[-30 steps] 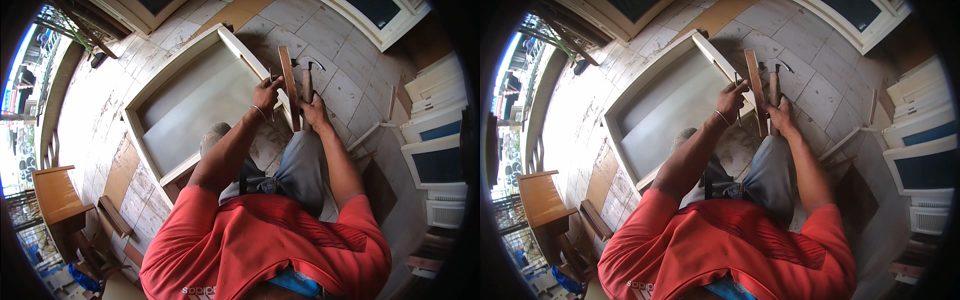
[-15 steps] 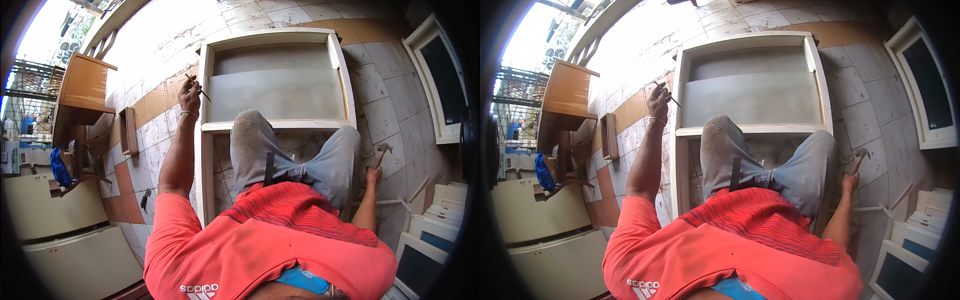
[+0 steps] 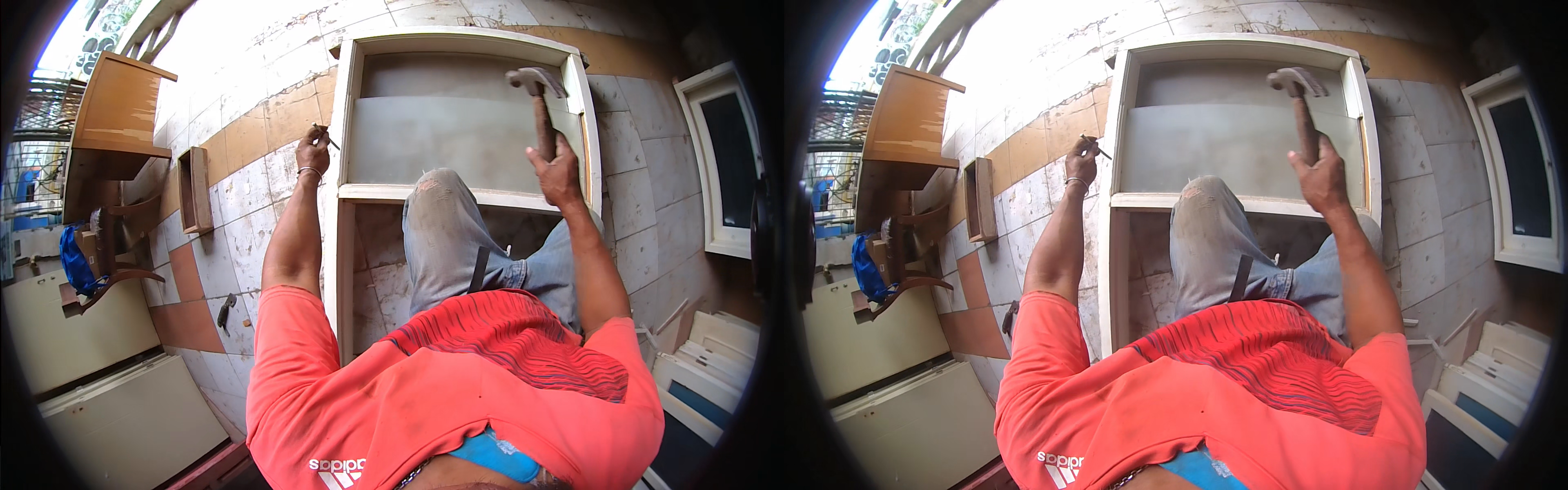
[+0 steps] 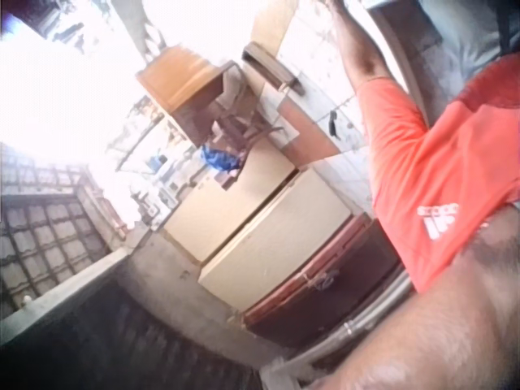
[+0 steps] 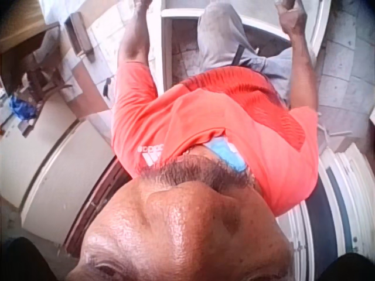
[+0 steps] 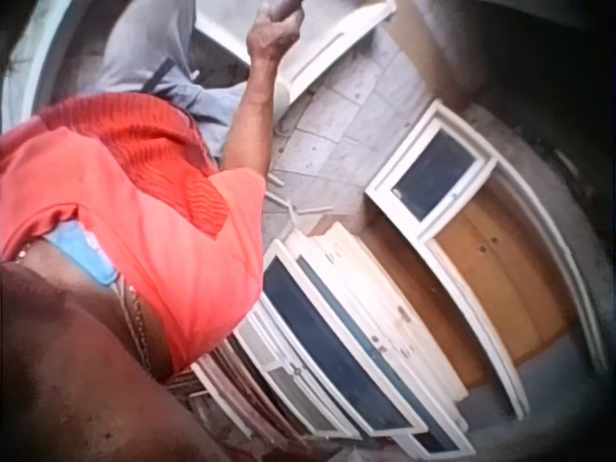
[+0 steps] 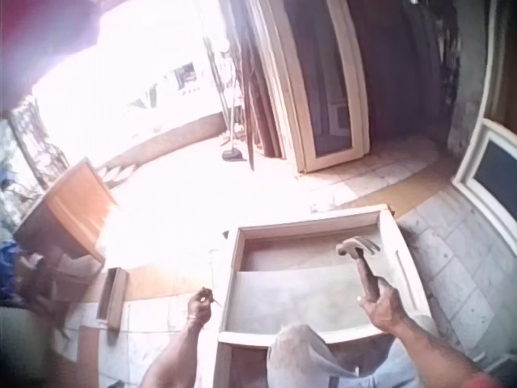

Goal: The person repairs a wooden frame by positioning thin wooden strips along the edges and hammering them into place. They move the frame to reach different sections and continue hammering.

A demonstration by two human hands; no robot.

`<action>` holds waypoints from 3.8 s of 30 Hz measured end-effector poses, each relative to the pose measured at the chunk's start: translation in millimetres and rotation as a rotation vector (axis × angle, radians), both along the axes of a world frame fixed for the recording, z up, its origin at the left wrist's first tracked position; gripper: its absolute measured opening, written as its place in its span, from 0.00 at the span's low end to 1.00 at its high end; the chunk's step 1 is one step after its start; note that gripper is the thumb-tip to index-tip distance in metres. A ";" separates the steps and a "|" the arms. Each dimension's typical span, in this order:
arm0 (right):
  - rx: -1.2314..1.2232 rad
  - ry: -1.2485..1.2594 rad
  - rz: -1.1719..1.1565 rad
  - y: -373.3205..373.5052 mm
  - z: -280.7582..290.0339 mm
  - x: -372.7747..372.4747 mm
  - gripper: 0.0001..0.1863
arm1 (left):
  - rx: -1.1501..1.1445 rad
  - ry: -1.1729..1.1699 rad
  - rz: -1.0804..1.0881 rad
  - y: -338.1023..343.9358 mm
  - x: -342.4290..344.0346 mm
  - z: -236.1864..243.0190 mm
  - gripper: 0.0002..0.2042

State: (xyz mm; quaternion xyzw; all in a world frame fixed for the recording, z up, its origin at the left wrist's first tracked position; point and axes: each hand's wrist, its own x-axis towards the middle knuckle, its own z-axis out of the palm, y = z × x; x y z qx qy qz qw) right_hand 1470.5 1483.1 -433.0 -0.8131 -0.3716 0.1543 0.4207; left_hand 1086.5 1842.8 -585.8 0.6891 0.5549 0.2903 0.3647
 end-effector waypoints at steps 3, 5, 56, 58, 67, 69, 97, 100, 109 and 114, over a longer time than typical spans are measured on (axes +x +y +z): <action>-0.010 0.073 0.160 44.7 -1.0 -41.7 0.25 | 0.051 0.036 -0.030 1.4 19.5 -1.0 0.09; -0.027 0.102 0.238 68.3 -4.2 -65.6 0.24 | 0.072 0.061 -0.057 4.0 28.8 3.3 0.09; -0.228 0.302 0.542 200.4 -2.4 -139.4 0.26 | -0.729 -0.549 0.515 49.0 23.2 -52.2 0.09; -0.204 0.343 0.515 186.6 1.4 -125.7 0.26 | -0.619 -0.538 0.616 42.0 17.7 -63.4 0.10; -0.038 0.564 0.016 76.7 -2.1 -32.5 0.17 | -0.007 0.826 -0.279 -31.3 65.3 -47.1 0.20; -0.047 0.541 -0.022 53.8 -2.0 -20.6 0.17 | -0.073 0.752 -0.273 -33.8 76.9 -36.1 0.19; -0.633 -0.021 -0.794 -388.7 -93.2 83.2 0.25 | -0.426 -0.283 -0.745 -279.2 324.7 28.9 0.14; -0.709 0.013 -0.812 -390.8 -92.8 68.1 0.27 | -0.481 -0.297 -0.753 -287.7 332.9 26.2 0.13; -0.291 -0.024 -0.469 -308.2 -70.6 61.6 0.36 | -0.521 -0.314 -0.818 -302.3 340.8 13.8 0.12; -0.590 -0.133 -0.934 -291.7 -102.1 64.8 0.31 | -0.518 -0.374 -0.832 -309.1 344.8 9.0 0.13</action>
